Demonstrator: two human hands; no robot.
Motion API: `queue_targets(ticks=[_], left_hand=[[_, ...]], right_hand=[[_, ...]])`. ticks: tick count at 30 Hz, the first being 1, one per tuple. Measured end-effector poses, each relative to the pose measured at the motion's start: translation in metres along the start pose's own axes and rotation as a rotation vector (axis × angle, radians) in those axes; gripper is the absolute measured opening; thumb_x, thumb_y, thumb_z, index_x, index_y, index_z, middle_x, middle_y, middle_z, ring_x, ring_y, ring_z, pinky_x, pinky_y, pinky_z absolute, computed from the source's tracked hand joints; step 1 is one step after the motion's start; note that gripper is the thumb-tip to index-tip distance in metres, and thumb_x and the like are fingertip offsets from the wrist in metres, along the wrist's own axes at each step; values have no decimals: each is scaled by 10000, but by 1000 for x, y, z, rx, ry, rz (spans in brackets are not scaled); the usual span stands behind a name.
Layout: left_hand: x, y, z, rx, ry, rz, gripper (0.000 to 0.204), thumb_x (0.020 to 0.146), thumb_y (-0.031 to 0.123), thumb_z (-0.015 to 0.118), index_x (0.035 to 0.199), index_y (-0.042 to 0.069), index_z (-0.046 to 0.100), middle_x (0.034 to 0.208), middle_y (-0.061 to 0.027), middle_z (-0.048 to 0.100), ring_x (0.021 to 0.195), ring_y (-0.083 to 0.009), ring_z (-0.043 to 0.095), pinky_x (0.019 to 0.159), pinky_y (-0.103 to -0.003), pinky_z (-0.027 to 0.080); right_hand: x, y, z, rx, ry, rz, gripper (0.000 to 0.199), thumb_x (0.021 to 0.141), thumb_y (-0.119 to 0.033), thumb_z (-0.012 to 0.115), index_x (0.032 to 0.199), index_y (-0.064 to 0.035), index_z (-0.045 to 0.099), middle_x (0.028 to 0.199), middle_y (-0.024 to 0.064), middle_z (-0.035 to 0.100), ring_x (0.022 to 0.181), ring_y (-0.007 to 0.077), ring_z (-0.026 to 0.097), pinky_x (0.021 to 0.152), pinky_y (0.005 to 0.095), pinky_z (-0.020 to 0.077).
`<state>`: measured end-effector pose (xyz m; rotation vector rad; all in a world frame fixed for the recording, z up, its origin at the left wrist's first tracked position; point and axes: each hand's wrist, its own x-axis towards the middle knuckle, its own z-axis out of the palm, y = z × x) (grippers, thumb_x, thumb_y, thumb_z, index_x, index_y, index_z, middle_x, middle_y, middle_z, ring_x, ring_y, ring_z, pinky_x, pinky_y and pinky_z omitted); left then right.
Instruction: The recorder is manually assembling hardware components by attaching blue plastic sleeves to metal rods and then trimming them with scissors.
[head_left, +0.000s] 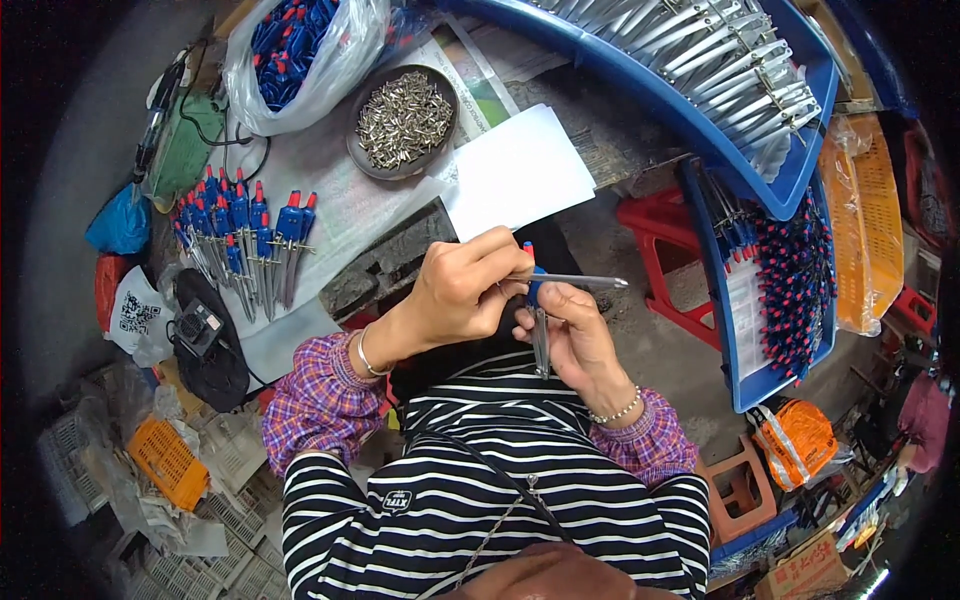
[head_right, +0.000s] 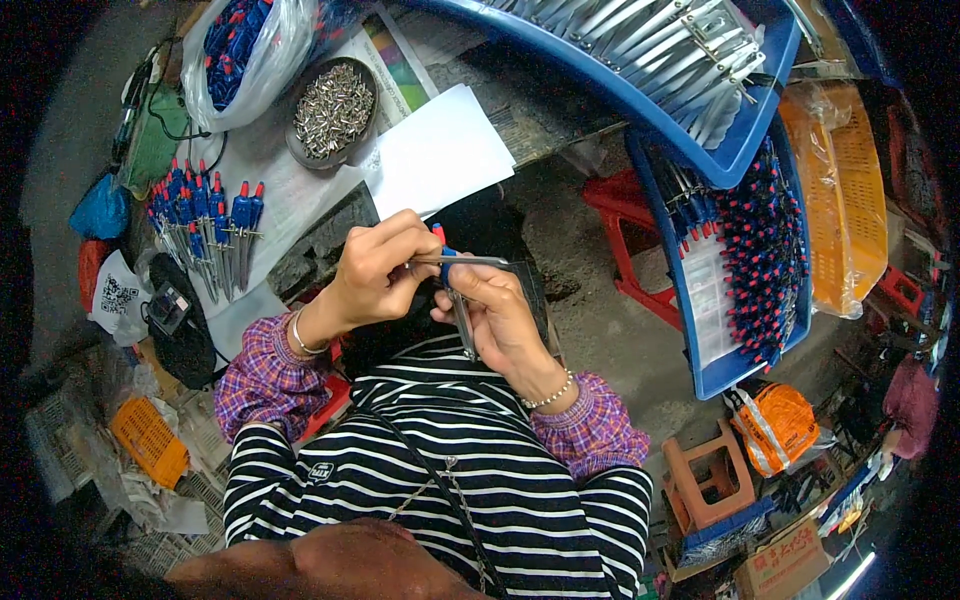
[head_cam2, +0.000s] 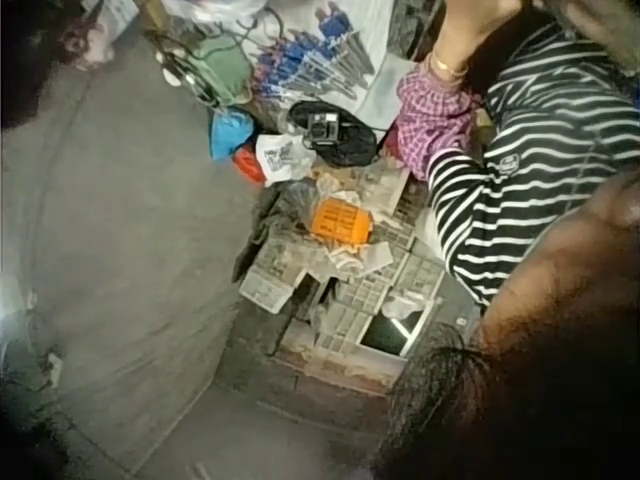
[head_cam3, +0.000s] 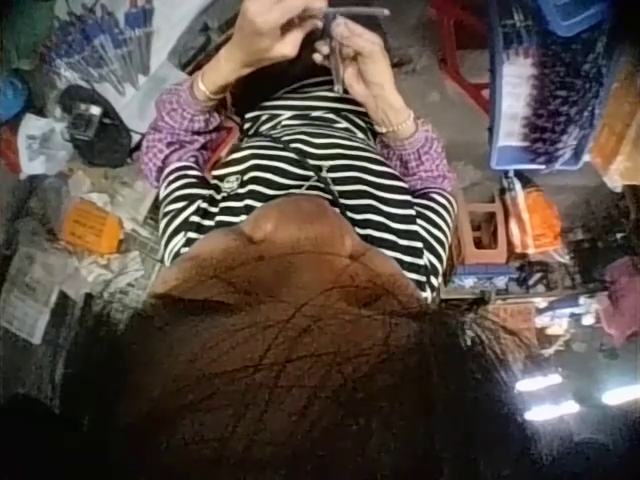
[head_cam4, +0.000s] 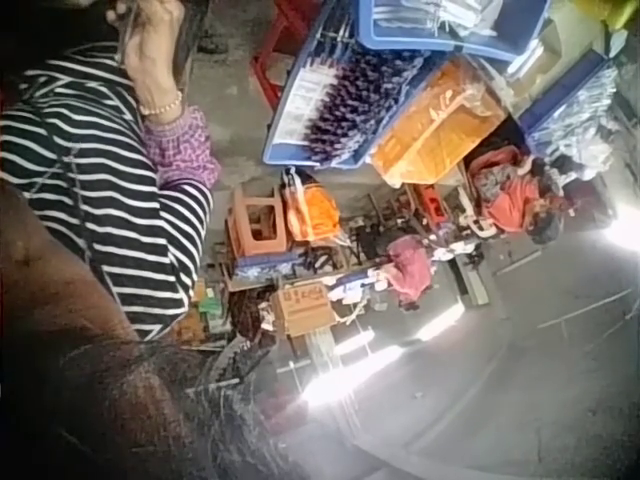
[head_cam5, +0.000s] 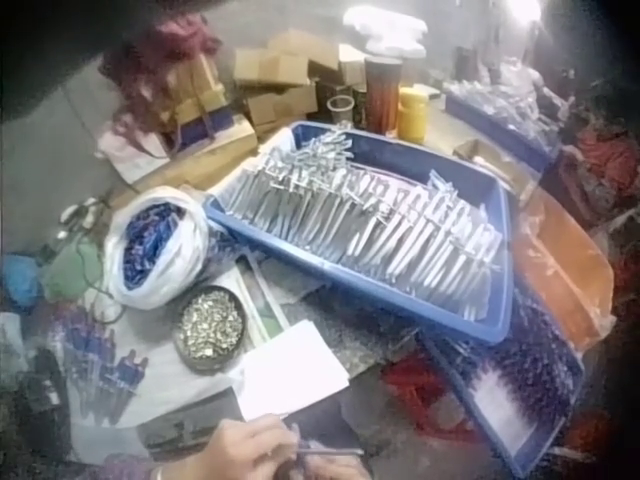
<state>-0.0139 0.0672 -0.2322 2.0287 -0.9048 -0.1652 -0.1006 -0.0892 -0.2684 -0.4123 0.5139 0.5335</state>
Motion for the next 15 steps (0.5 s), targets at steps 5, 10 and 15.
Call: queue_targets(ticks=[5, 10, 15], left_hand=[[2, -1, 6, -94, 81, -27, 200, 636, -73, 655, 805, -3, 575, 685, -83, 524, 530, -195, 537, 467, -279, 405], [2, -2, 10, -131, 95, -37, 189, 651, -65, 660, 809, -7, 573, 683, -82, 523, 542, -191, 523, 478, -278, 395], [5, -1, 9, -221, 142, -57, 178, 676, -76, 649, 802, 11, 560, 688, -74, 510, 509, -211, 525, 450, -298, 404]], right_hand=[[0, -1, 8, 4, 42, -54, 283, 915, -226, 577, 1075, 6, 572, 916, 43, 582, 733, 141, 528, 667, 293, 511], [1, 2, 6, -49, 8, -187, 297, 904, -217, 608, 1081, 21, 609, 896, 7, 518, 718, 122, 536, 673, 269, 519], [3, -3, 9, -82, -9, -222, 323, 904, -205, 608, 1105, 48, 600, 892, 4, 477, 720, 115, 535, 671, 272, 525]])
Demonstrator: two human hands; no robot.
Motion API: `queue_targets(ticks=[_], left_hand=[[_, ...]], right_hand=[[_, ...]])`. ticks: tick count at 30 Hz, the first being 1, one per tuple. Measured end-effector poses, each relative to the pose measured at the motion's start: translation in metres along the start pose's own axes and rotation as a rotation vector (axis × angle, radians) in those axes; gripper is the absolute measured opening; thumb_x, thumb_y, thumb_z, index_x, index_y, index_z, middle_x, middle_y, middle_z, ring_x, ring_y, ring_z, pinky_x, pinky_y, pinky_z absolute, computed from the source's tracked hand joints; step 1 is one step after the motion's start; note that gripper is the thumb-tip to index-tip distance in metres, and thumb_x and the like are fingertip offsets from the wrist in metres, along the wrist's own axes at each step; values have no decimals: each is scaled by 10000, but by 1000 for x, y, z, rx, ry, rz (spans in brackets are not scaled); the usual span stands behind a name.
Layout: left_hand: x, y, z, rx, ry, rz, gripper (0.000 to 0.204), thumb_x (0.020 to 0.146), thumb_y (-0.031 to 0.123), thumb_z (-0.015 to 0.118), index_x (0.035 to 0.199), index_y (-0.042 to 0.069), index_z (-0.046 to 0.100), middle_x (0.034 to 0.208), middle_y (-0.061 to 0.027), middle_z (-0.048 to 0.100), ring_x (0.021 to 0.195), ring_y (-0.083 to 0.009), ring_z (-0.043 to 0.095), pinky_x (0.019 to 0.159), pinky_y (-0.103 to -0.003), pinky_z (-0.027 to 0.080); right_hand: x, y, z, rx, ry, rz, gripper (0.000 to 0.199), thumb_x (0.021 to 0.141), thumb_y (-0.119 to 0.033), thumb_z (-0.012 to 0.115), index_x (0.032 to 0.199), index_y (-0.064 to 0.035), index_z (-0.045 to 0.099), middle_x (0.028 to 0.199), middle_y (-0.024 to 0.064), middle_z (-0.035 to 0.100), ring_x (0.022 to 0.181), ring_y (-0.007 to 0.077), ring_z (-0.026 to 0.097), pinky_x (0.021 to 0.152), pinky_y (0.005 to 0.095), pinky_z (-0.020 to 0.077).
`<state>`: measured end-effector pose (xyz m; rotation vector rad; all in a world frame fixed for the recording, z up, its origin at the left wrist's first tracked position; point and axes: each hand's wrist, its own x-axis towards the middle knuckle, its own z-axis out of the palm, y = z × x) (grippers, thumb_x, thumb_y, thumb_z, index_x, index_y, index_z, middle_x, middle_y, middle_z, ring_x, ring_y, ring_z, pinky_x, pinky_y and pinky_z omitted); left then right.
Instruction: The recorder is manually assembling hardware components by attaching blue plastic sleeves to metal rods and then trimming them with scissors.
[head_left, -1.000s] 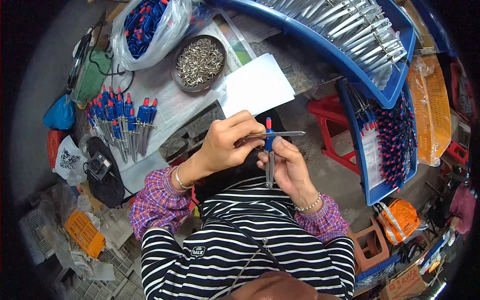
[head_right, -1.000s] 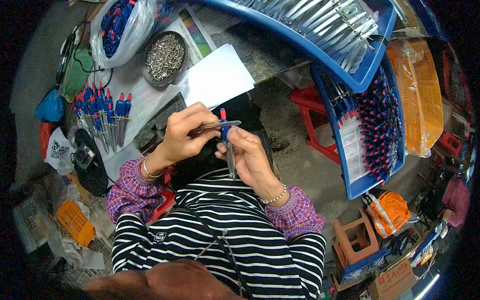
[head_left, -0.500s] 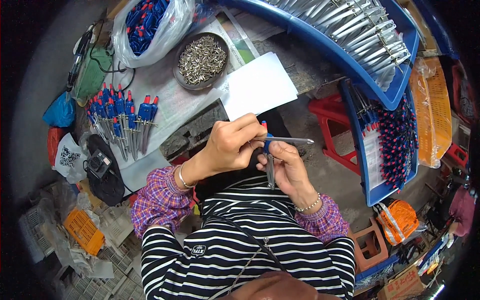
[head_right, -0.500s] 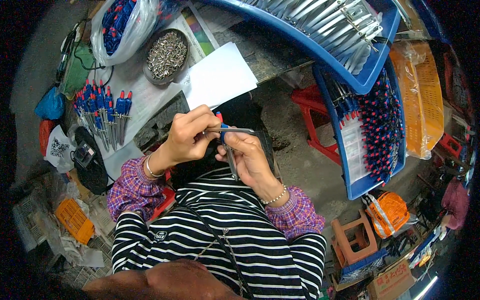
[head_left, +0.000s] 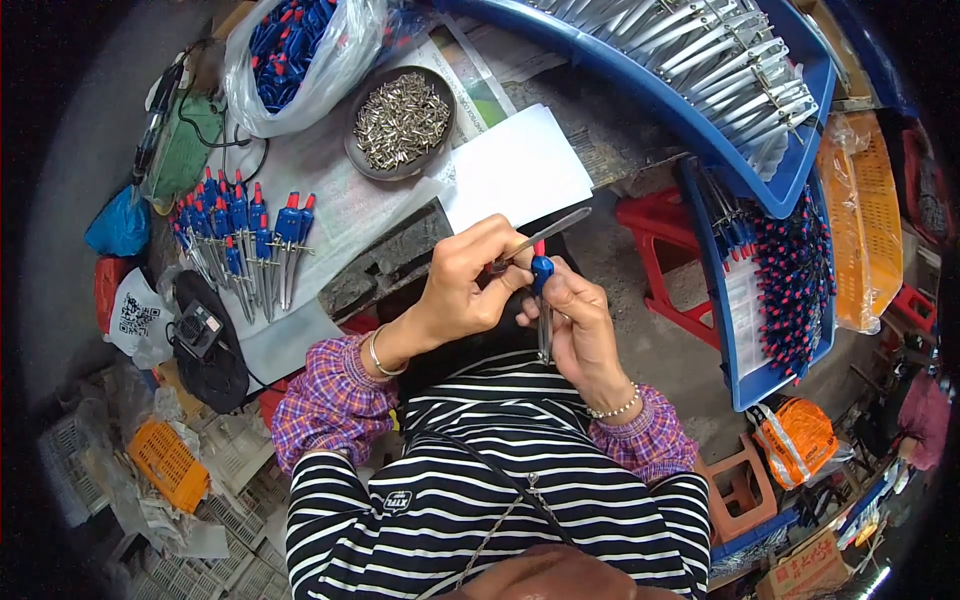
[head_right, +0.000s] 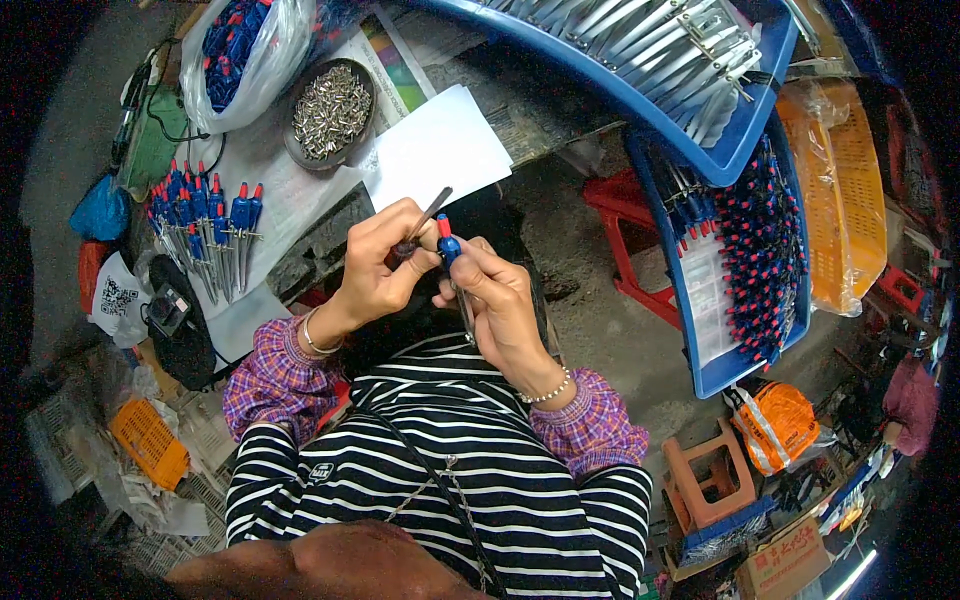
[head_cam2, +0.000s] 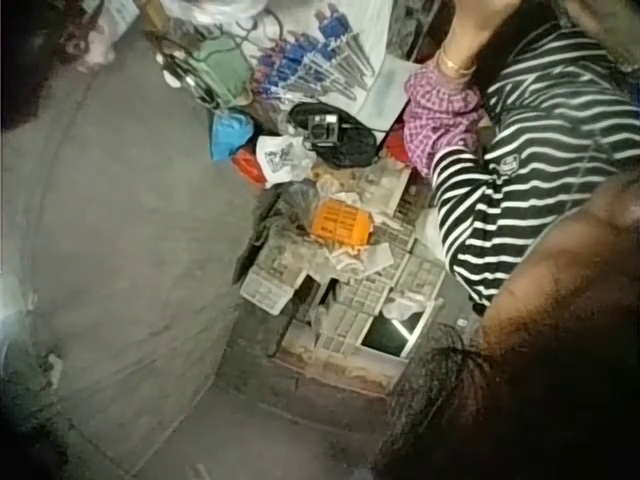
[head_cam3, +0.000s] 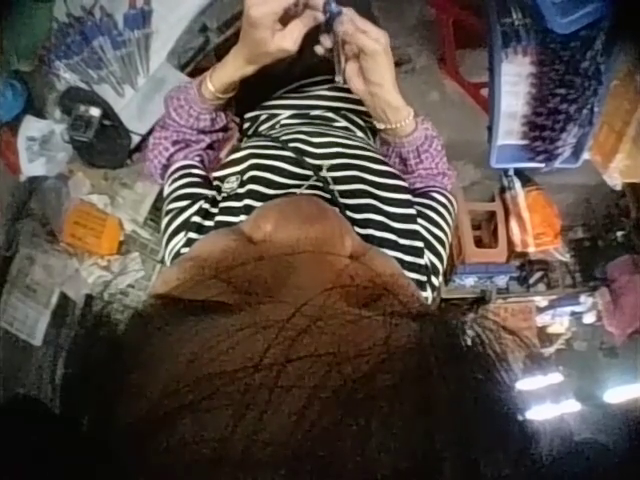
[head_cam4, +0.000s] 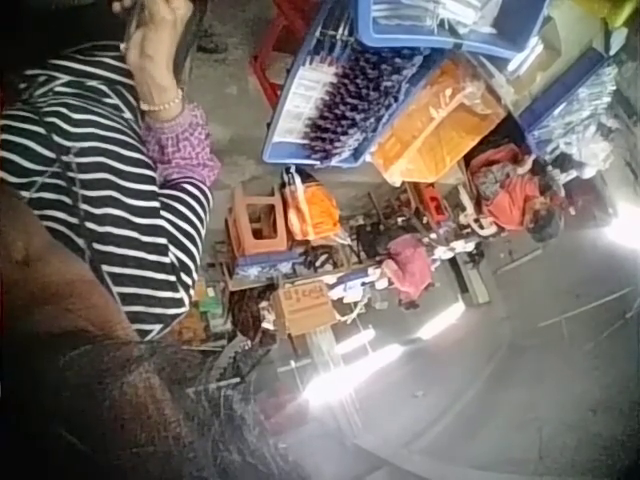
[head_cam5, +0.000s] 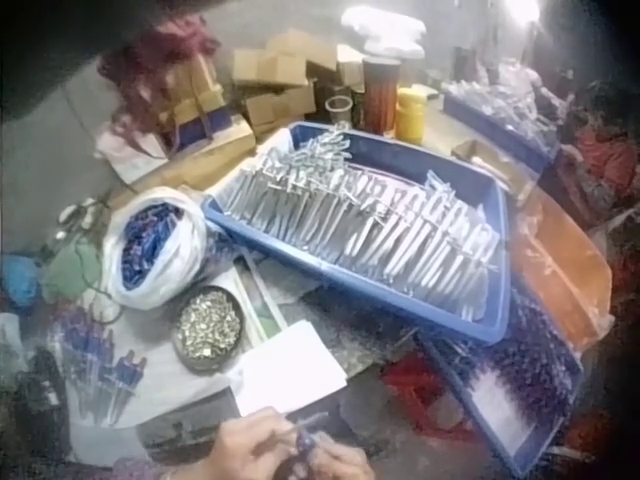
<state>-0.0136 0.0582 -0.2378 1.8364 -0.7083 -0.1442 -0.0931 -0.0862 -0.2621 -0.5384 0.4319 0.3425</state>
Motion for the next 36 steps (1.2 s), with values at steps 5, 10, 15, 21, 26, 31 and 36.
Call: queue_targets(ticks=[5, 10, 15, 21, 26, 31, 36], left_hand=[[-5, 0, 3, 158, 0, 66, 156, 691, -45, 667, 794, 6, 561, 675, -81, 512, 502, -205, 504, 446, -289, 378], [-3, 2, -2, -17, 5, 1, 140, 718, -10, 677, 787, -6, 555, 674, -80, 508, 526, -175, 472, 469, -270, 354], [-3, 8, -2, 146, 9, 11, 112, 734, -27, 662, 798, -13, 572, 694, -79, 514, 567, -170, 504, 505, -271, 388], [-1, 8, -7, -100, 57, -159, 178, 821, 92, 641, 764, -13, 508, 690, -33, 463, 603, -111, 418, 541, -238, 319], [9, 9, -46, -86, 244, -141, 107, 773, 6, 624, 777, -15, 520, 680, -36, 477, 601, -118, 465, 553, -243, 359], [31, -1, -104, 481, 310, -189, 35, 751, -38, 600, 775, -27, 577, 688, -17, 524, 572, -70, 450, 516, -229, 340], [17, 8, -92, 254, 252, -273, 85, 714, -34, 656, 783, 6, 626, 688, -16, 536, 578, -63, 471, 499, -213, 343]], right_hand=[[-3, 5, -7, 71, -21, 80, 338, 905, -205, 607, 1114, 59, 593, 882, 0, 464, 714, 111, 534, 665, 270, 532], [-2, -3, 1, 22, -39, 25, 319, 907, -174, 599, 1122, 62, 598, 902, 6, 482, 710, 118, 539, 671, 273, 532], [-2, -1, 5, 49, 5, 27, 336, 904, -171, 601, 1137, 71, 591, 909, 14, 478, 727, 114, 537, 673, 263, 528], [4, -8, 1, 120, 21, 42, 475, 906, -262, 578, 1245, 57, 482, 943, 70, 567, 734, 146, 516, 661, 317, 477], [0, -10, -4, 77, 15, 94, 509, 901, -279, 588, 1248, 76, 474, 961, 79, 552, 738, 165, 509, 652, 325, 470], [1, -7, -4, 45, 3, 134, 512, 894, -280, 601, 1243, 75, 482, 959, 82, 556, 739, 167, 511, 648, 322, 477], [3, -5, 0, 84, 2, 174, 499, 893, -267, 604, 1241, 72, 490, 950, 79, 568, 725, 157, 508, 662, 310, 497]])
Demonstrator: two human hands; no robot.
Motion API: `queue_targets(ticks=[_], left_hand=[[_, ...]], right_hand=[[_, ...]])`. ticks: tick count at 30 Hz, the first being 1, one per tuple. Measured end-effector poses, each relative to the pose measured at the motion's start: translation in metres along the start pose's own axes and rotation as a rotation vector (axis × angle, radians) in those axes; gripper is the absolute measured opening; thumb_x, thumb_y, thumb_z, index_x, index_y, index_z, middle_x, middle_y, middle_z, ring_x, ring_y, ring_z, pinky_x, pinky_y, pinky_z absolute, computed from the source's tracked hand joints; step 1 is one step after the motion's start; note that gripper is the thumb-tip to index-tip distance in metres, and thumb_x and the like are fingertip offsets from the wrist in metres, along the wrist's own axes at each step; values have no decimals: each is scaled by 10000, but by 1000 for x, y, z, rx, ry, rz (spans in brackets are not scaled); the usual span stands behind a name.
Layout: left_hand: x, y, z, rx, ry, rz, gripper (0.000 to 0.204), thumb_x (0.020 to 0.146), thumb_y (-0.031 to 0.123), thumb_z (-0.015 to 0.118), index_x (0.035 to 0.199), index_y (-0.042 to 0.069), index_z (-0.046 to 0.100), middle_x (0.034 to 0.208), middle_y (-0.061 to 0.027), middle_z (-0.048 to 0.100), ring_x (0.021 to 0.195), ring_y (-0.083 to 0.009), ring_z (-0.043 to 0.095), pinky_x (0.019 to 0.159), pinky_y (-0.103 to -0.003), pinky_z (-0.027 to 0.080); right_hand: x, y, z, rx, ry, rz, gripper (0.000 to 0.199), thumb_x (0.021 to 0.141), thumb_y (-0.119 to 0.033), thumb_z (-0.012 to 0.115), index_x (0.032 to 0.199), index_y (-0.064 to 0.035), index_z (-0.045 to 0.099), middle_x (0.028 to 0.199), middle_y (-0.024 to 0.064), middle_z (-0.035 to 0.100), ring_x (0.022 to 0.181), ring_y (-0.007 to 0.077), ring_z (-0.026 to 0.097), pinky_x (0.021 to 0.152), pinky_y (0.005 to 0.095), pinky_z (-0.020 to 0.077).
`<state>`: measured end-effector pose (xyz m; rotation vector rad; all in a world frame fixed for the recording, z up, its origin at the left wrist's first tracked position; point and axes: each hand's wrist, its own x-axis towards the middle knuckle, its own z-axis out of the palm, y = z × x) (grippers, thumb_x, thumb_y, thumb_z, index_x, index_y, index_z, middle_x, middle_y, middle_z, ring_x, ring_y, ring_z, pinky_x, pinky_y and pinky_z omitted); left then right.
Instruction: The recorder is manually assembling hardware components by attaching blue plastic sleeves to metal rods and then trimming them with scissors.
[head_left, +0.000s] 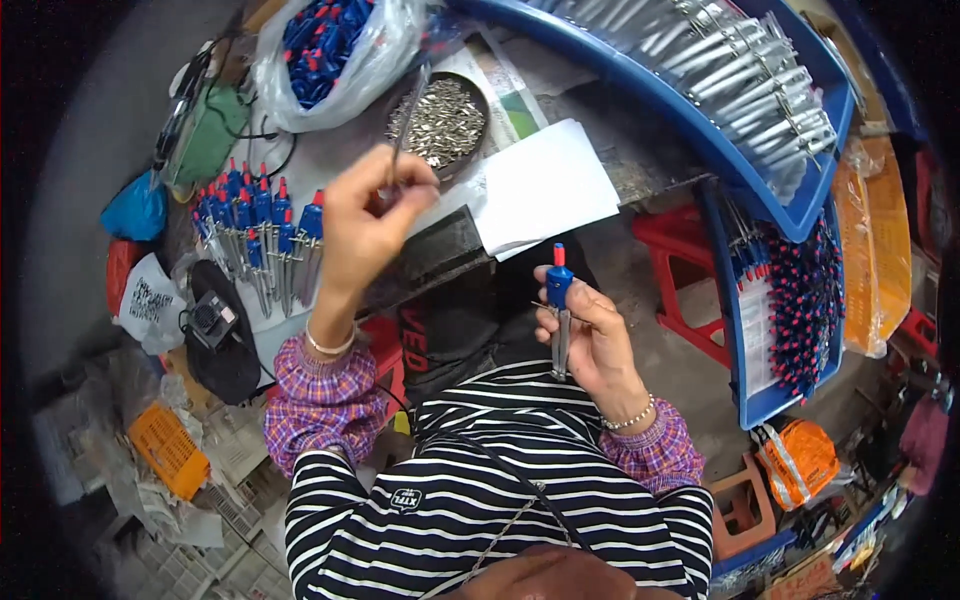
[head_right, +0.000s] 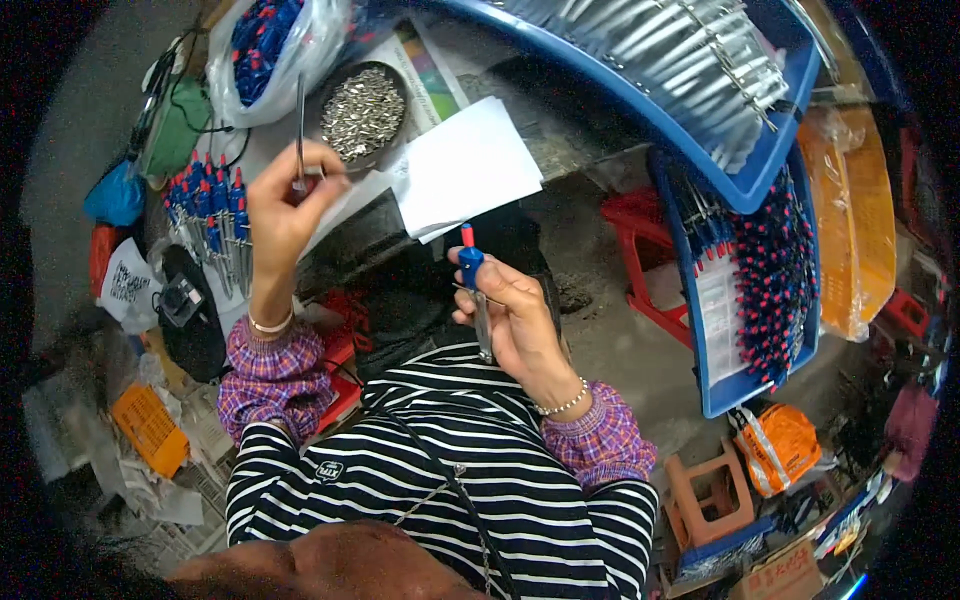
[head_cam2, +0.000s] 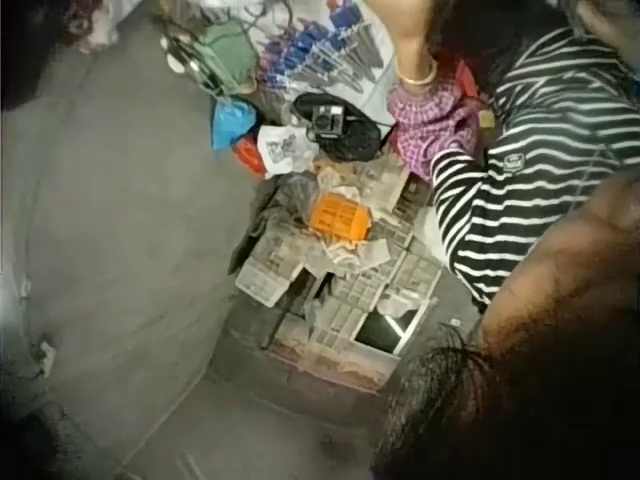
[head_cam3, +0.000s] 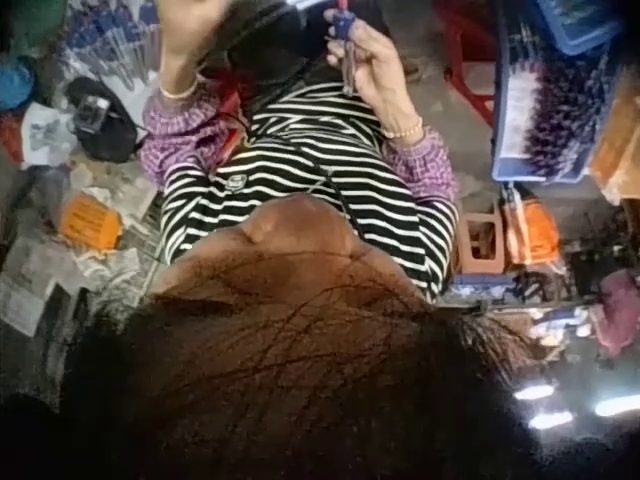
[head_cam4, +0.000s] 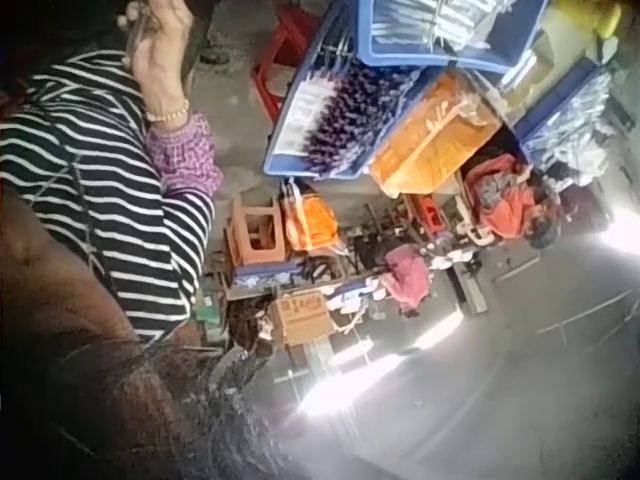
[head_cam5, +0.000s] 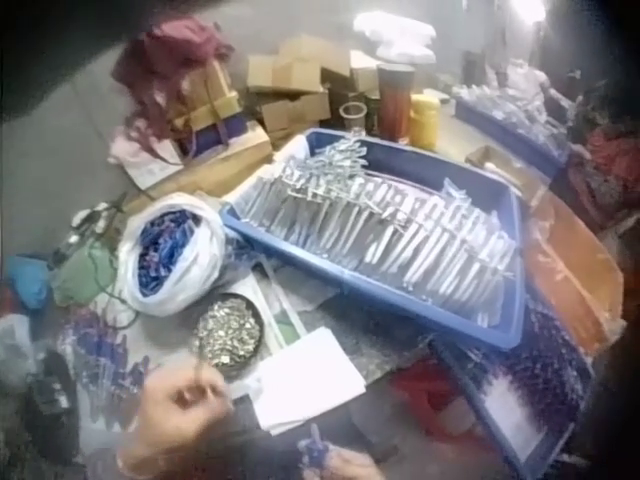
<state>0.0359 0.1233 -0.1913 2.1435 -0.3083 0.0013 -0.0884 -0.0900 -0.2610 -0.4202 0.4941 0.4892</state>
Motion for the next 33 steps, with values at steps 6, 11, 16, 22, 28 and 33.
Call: queue_targets(ticks=[6, 11, 16, 22, 28, 33], left_hand=[[-38, 25, 51, -156, -351, 175, 184, 673, -40, 721, 831, -4, 632, 750, -72, 582, 607, -146, 552, 527, -252, 419], [-44, 22, 63, -96, -269, 297, 221, 657, -53, 715, 855, -10, 627, 754, -91, 586, 581, -188, 576, 497, -280, 440], [-45, 22, 69, 12, -283, 324, 200, 648, -59, 687, 822, 0, 608, 731, -91, 567, 554, -221, 576, 479, -301, 442], [-46, 17, 74, 53, -276, 332, 172, 661, -52, 658, 804, 4, 580, 695, -83, 532, 527, -218, 550, 461, -297, 420], [-45, 15, 80, -71, -224, 252, 173, 660, -28, 658, 801, 14, 566, 695, -72, 524, 519, -222, 549, 455, -297, 423], [-44, 9, 82, 136, -174, 511, 164, 656, -22, 646, 789, 30, 564, 694, -60, 521, 501, -204, 555, 439, -296, 422]], right_hand=[[-2, 5, 5, 22, 10, 42, 342, 902, -265, 607, 1095, 17, 588, 858, 30, 571, 718, 115, 538, 694, 283, 521], [-2, 10, -5, 60, -5, 41, 258, 889, -237, 626, 1001, -5, 613, 841, 34, 594, 732, 121, 554, 699, 294, 529], [-3, 13, -7, 63, 19, 49, 213, 880, -209, 636, 966, -14, 633, 822, 44, 605, 729, 131, 574, 693, 304, 534], [-1, 17, -11, 93, 6, 29, 214, 887, -199, 626, 998, -16, 632, 831, 34, 607, 728, 127, 579, 694, 304, 535], [2, 16, 7, -22, 100, -178, 211, 890, -173, 612, 1034, -19, 616, 825, 30, 587, 705, 126, 568, 668, 289, 528], [0, 11, -2, 100, 122, 46, 198, 885, -115, 589, 1049, -4, 608, 822, 22, 554, 709, 115, 553, 641, 283, 518]])
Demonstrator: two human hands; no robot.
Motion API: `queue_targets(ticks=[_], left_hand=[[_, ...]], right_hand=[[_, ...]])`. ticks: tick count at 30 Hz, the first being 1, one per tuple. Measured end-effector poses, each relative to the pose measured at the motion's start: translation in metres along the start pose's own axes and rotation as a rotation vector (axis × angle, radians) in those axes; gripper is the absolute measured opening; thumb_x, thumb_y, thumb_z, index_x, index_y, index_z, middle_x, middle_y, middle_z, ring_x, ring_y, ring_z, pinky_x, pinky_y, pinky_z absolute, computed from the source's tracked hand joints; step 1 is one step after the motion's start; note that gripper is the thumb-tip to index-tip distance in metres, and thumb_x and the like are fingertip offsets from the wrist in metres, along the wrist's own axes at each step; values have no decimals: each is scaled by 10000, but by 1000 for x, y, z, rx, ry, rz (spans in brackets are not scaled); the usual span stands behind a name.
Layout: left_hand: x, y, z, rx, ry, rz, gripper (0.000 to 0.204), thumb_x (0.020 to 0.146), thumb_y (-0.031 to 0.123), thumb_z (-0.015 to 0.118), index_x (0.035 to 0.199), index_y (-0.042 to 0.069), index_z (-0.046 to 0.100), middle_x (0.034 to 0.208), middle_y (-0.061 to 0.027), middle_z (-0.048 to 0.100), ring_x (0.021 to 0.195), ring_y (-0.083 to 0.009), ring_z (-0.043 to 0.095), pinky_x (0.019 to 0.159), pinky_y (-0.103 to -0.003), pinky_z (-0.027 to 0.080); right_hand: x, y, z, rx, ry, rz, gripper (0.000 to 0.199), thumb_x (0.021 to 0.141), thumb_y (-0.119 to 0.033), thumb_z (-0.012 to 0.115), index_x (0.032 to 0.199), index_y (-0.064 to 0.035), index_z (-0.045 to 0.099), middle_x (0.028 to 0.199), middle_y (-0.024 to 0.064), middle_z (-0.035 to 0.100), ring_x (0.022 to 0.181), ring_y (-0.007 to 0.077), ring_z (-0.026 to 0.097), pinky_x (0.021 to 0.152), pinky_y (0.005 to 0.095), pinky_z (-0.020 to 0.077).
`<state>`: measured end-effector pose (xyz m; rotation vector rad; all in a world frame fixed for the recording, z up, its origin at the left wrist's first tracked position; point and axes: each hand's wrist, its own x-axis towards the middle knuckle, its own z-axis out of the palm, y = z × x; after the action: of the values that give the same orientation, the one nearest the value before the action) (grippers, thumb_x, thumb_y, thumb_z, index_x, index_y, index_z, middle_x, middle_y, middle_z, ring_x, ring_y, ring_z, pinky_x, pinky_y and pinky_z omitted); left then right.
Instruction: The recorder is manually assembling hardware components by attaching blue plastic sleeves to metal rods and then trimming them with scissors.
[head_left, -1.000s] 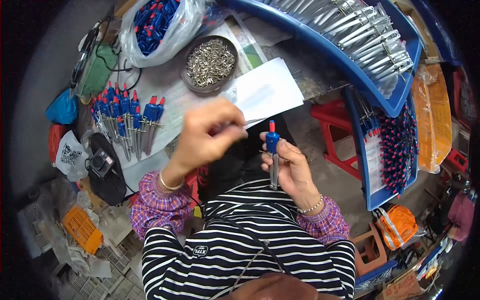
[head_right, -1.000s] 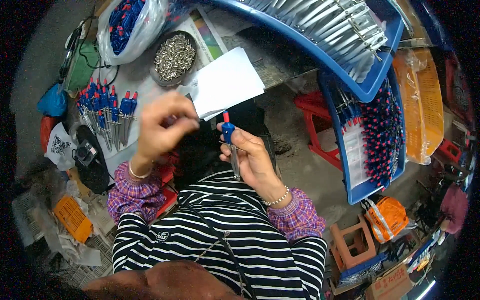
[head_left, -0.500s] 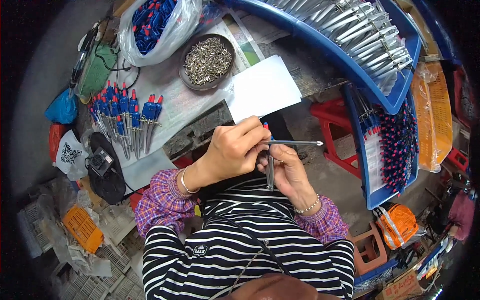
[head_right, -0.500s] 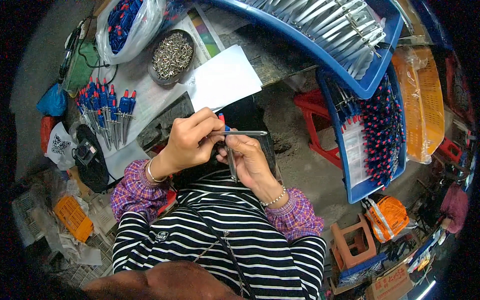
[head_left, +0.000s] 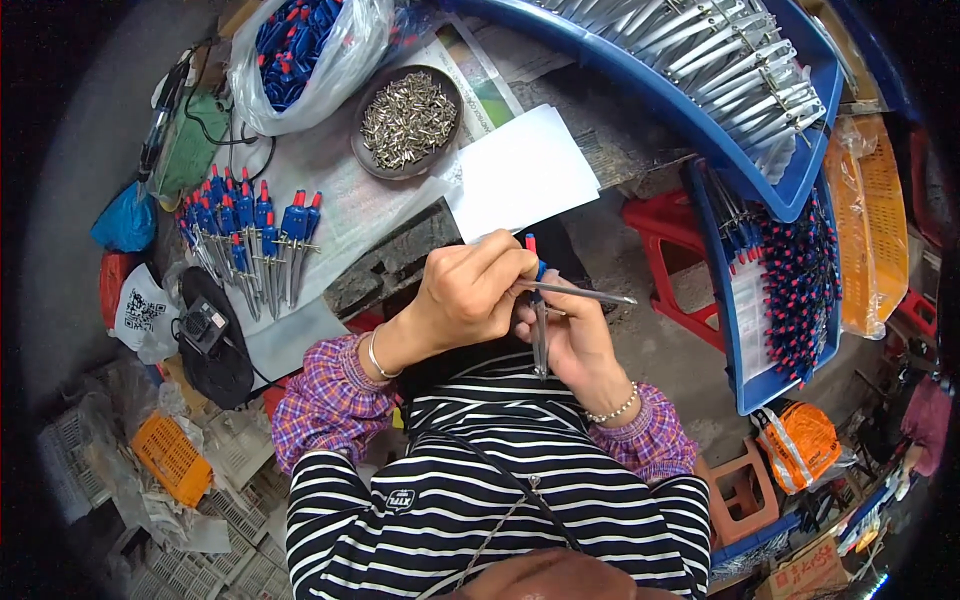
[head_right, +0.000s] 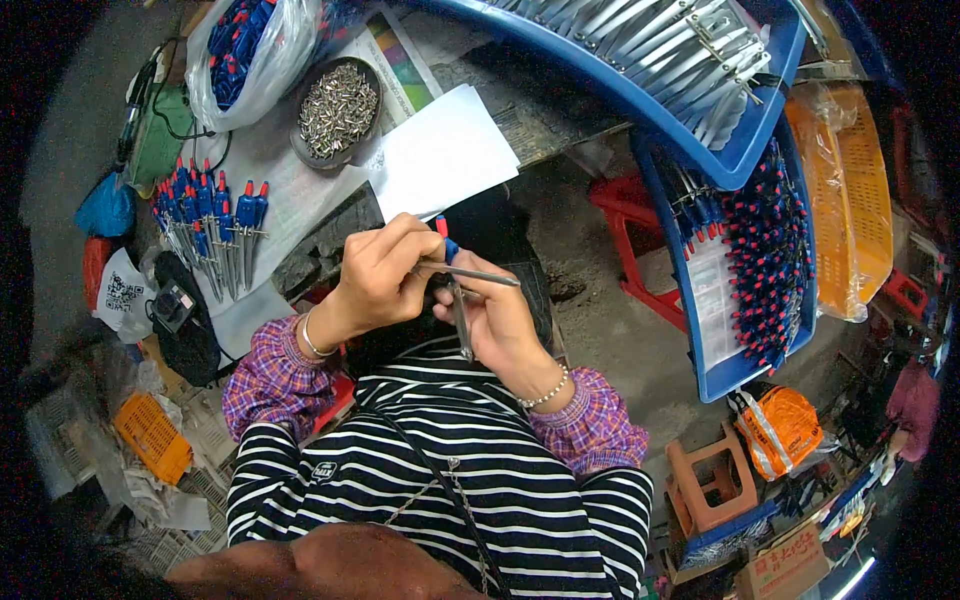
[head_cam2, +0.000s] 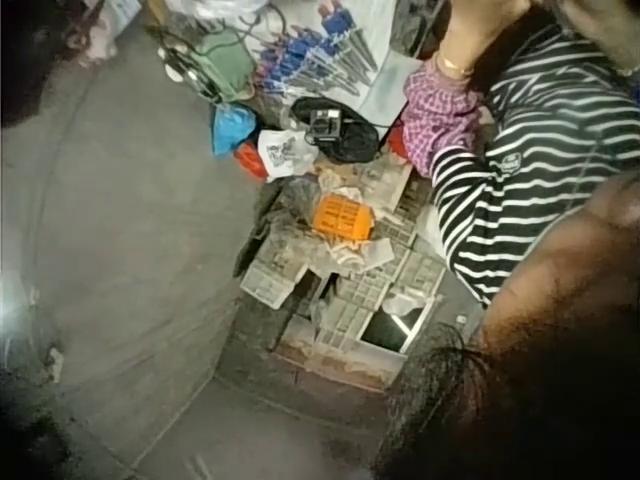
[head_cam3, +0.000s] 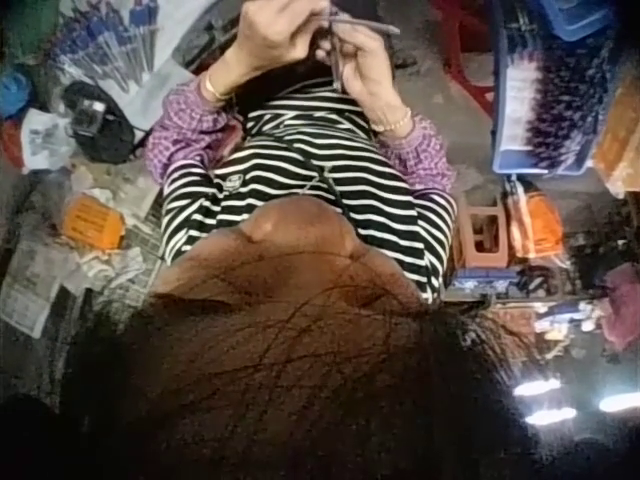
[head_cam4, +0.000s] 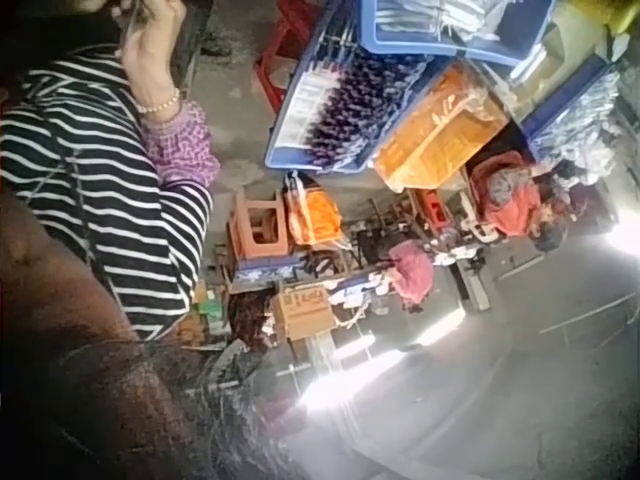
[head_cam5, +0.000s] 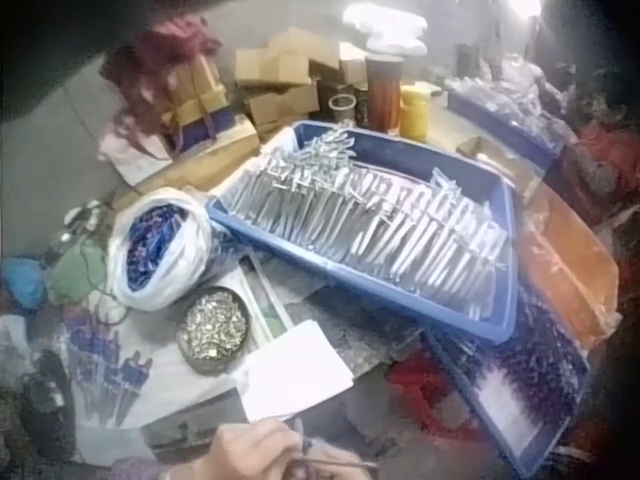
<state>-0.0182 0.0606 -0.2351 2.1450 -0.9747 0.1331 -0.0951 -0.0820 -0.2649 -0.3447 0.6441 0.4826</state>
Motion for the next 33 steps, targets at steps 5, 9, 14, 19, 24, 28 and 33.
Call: queue_targets(ticks=[5, 9, 14, 19, 24, 28, 33], left_hand=[[3, 3, -1, -223, 22, -142, 170, 665, -28, 658, 798, 21, 564, 692, -74, 531, 513, -208, 550, 446, -292, 419], [-3, 0, 2, -129, 11, -55, 171, 677, -44, 669, 799, 5, 559, 694, -90, 535, 529, -204, 534, 460, -281, 404], [2, 1, 1, -340, 79, -167, 163, 697, -42, 671, 803, 0, 554, 702, -87, 535, 526, -182, 499, 472, -272, 387], [-8, -4, 8, -227, 70, -150, 125, 763, 32, 667, 803, 1, 553, 701, -92, 525, 521, -187, 484, 472, -272, 383], [-7, -2, 9, -509, 38, -323, 132, 849, 105, 639, 854, 1, 558, 730, -47, 530, 533, -121, 470, 491, -218, 360], [-7, 12, 6, -1257, -58, -779, 177, 909, 169, 602, 955, 14, 533, 755, -8, 522, 500, -52, 397, 451, -191, 316], [-14, -1, 4, -1790, -320, -994, 196, 900, 137, 591, 1032, 6, 529, 746, -54, 545, 442, -53, 369, 410, -186, 295]], right_hand=[[-2, 3, 13, -258, -33, -327, 179, 901, -145, 565, 1003, -4, 606, 807, 24, 513, 714, 117, 531, 635, 269, 501], [-3, -5, 1, 54, -131, 50, 195, 929, -156, 539, 1002, 12, 607, 851, 13, 478, 714, 116, 520, 630, 260, 487], [-1, 5, 17, -397, 26, -483, 208, 922, -203, 578, 1006, -16, 611, 836, 13, 490, 659, 100, 508, 558, 238, 431], [2, 0, 5, 80, -60, -28, 266, 878, -108, 637, 1099, 39, 638, 891, 19, 487, 672, 84, 515, 552, 208, 446], [2, 8, 12, -486, 25, -724, 304, 841, -95, 682, 1115, 29, 639, 900, 15, 476, 731, 91, 522, 608, 200, 443], [3, -2, 3, -899, 32, -1131, 344, 762, -66, 741, 1087, 10, 661, 932, 46, 526, 790, 135, 549, 675, 243, 469], [-2, -17, -1, -1227, -85, -1370, 349, 696, -90, 765, 1034, -40, 697, 900, 78, 596, 775, 188, 591, 684, 291, 489]])
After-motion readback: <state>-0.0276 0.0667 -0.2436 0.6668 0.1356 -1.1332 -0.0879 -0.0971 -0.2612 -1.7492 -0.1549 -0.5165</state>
